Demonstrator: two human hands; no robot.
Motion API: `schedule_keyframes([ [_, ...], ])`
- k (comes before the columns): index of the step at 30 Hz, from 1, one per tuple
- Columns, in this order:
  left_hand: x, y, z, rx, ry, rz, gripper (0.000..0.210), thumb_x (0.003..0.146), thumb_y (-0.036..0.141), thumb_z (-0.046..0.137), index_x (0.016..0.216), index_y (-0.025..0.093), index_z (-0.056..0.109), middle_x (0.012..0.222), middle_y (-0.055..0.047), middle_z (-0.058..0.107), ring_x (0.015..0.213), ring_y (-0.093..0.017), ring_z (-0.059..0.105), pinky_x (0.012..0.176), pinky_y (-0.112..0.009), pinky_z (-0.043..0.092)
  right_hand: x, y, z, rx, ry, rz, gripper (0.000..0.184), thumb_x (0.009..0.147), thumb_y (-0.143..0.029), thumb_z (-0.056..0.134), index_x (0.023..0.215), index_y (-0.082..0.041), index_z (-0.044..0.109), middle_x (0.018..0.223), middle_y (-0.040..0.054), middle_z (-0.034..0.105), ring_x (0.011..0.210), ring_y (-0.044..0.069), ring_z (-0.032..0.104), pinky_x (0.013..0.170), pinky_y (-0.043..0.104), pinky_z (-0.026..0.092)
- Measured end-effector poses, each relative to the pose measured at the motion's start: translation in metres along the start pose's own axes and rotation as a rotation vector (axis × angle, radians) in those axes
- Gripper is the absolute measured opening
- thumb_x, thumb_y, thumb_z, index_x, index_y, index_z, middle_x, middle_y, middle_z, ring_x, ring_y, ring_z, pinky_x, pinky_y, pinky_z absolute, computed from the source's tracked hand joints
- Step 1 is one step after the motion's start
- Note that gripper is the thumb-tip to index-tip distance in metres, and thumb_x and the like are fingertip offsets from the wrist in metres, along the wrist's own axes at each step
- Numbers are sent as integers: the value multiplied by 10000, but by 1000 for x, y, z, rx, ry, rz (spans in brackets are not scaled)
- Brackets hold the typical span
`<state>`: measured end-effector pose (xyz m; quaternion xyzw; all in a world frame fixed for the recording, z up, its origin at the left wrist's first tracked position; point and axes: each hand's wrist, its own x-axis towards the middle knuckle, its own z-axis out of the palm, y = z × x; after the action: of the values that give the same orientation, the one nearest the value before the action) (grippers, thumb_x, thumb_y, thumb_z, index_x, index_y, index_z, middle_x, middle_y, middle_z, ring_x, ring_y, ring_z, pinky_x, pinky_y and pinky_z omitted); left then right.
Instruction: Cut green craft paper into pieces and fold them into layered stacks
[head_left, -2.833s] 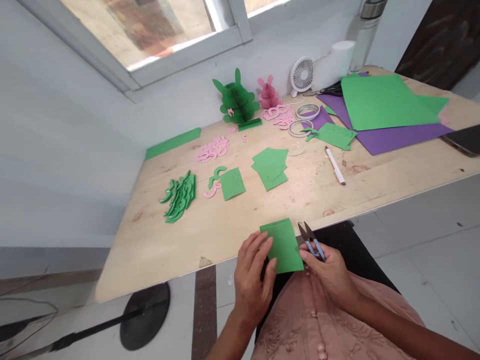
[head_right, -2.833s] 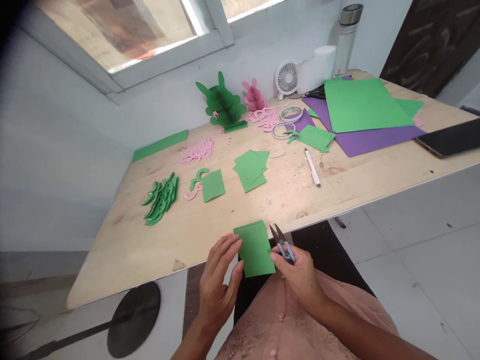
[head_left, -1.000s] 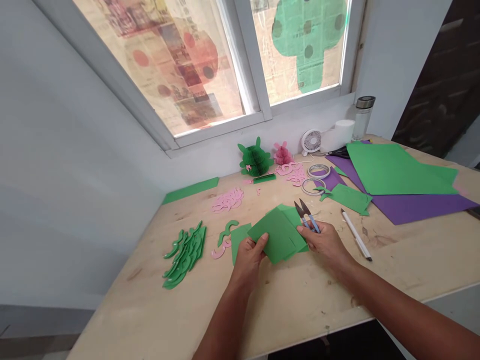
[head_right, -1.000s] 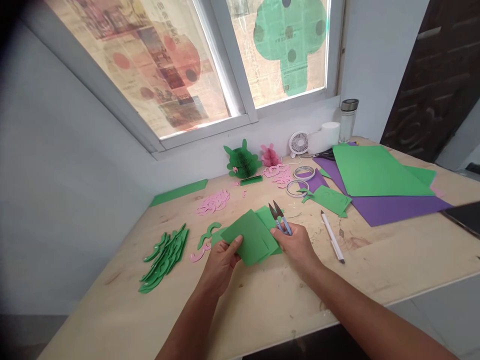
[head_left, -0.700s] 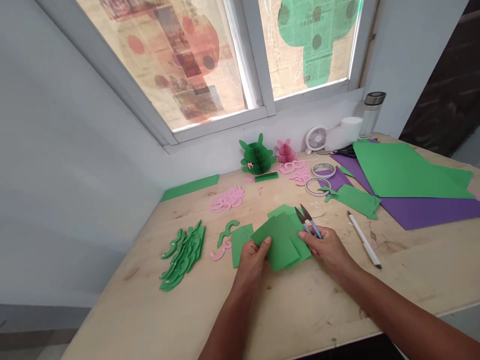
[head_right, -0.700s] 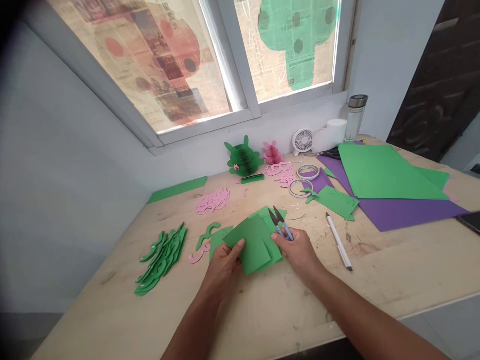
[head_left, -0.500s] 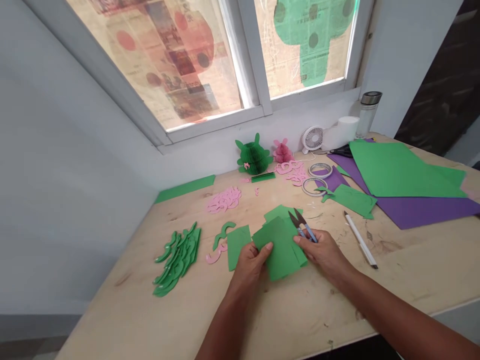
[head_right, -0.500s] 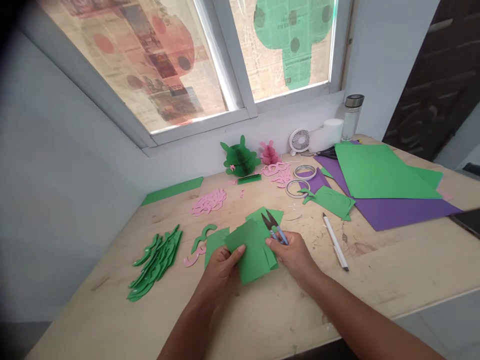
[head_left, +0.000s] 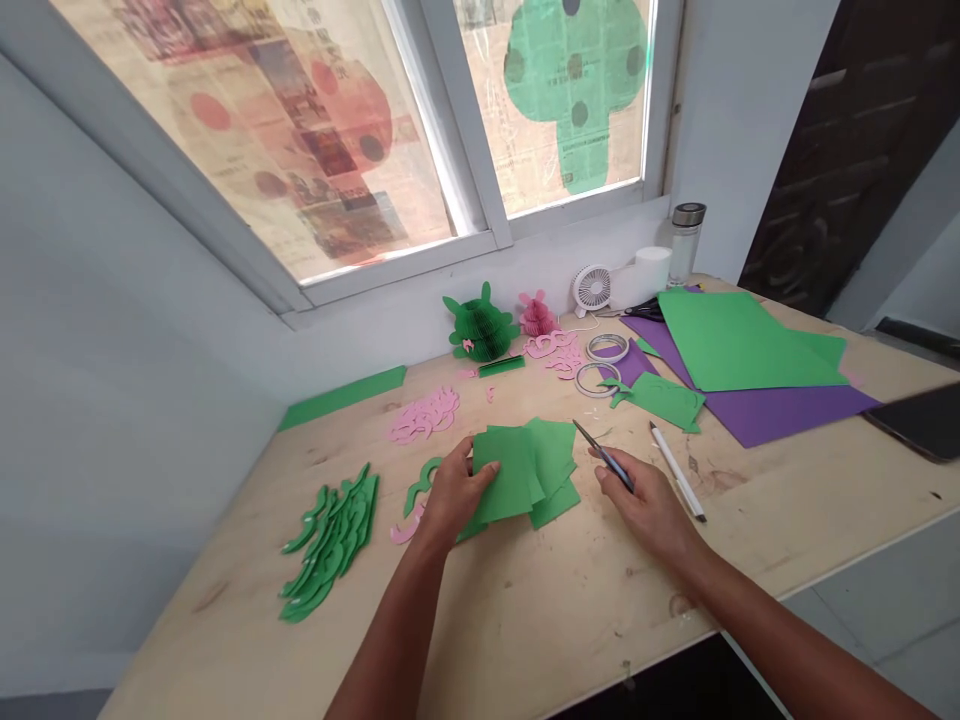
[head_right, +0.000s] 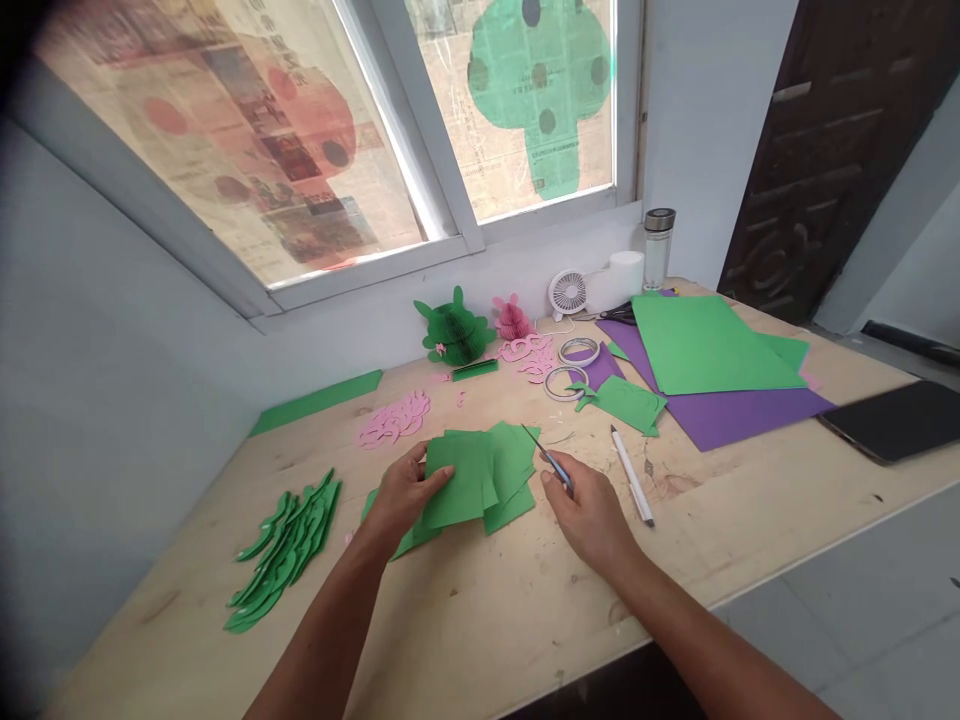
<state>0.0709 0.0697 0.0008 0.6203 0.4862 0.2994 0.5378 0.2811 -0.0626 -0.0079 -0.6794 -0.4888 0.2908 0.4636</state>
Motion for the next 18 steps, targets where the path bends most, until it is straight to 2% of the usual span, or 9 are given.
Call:
schedule_keyframes([
  [3,5,5,3,57,-46,35,477,633,328,696,1073,169,604,806,-60,696,691,-208,645,582,-290,499,-7,7,-7,-213,-40,-104,346,840,-306,451,1115,-198,632,1016,74,677,850,218,621,744,316,455],
  [5,11,8,8,94,-70,71,485,632,316,681,1088,169,606,818,-62,693,691,-204,639,588,-290,495,-12,12,-7,-350,-100,-177,350,822,-220,444,1123,-218,623,1093,77,659,938,227,615,764,312,449],
  [9,26,11,17,202,-54,101,513,641,288,650,1138,178,595,789,-48,684,698,-214,631,593,-292,477,-20,16,2,-581,-207,-239,399,801,-137,449,1164,-234,580,1019,61,658,888,210,618,692,279,428],
  [12,33,10,23,329,10,116,546,630,242,642,1168,179,582,756,-43,667,744,-243,626,635,-311,463,-27,14,10,-657,-270,-292,364,799,-123,477,1132,-227,578,939,49,644,873,206,595,697,281,411],
  [16,24,4,32,527,158,181,598,698,214,580,1287,174,490,963,-112,652,1008,-308,564,804,-381,426,-33,5,12,-703,-293,-392,230,787,-171,561,1008,-220,598,930,47,628,880,230,560,734,325,407],
  [18,14,-1,34,823,223,337,545,767,220,513,1309,178,465,1099,-126,618,1055,-298,533,845,-400,420,-31,3,4,-680,-273,-456,219,779,-219,606,997,-219,600,971,50,628,906,238,548,765,346,407],
])
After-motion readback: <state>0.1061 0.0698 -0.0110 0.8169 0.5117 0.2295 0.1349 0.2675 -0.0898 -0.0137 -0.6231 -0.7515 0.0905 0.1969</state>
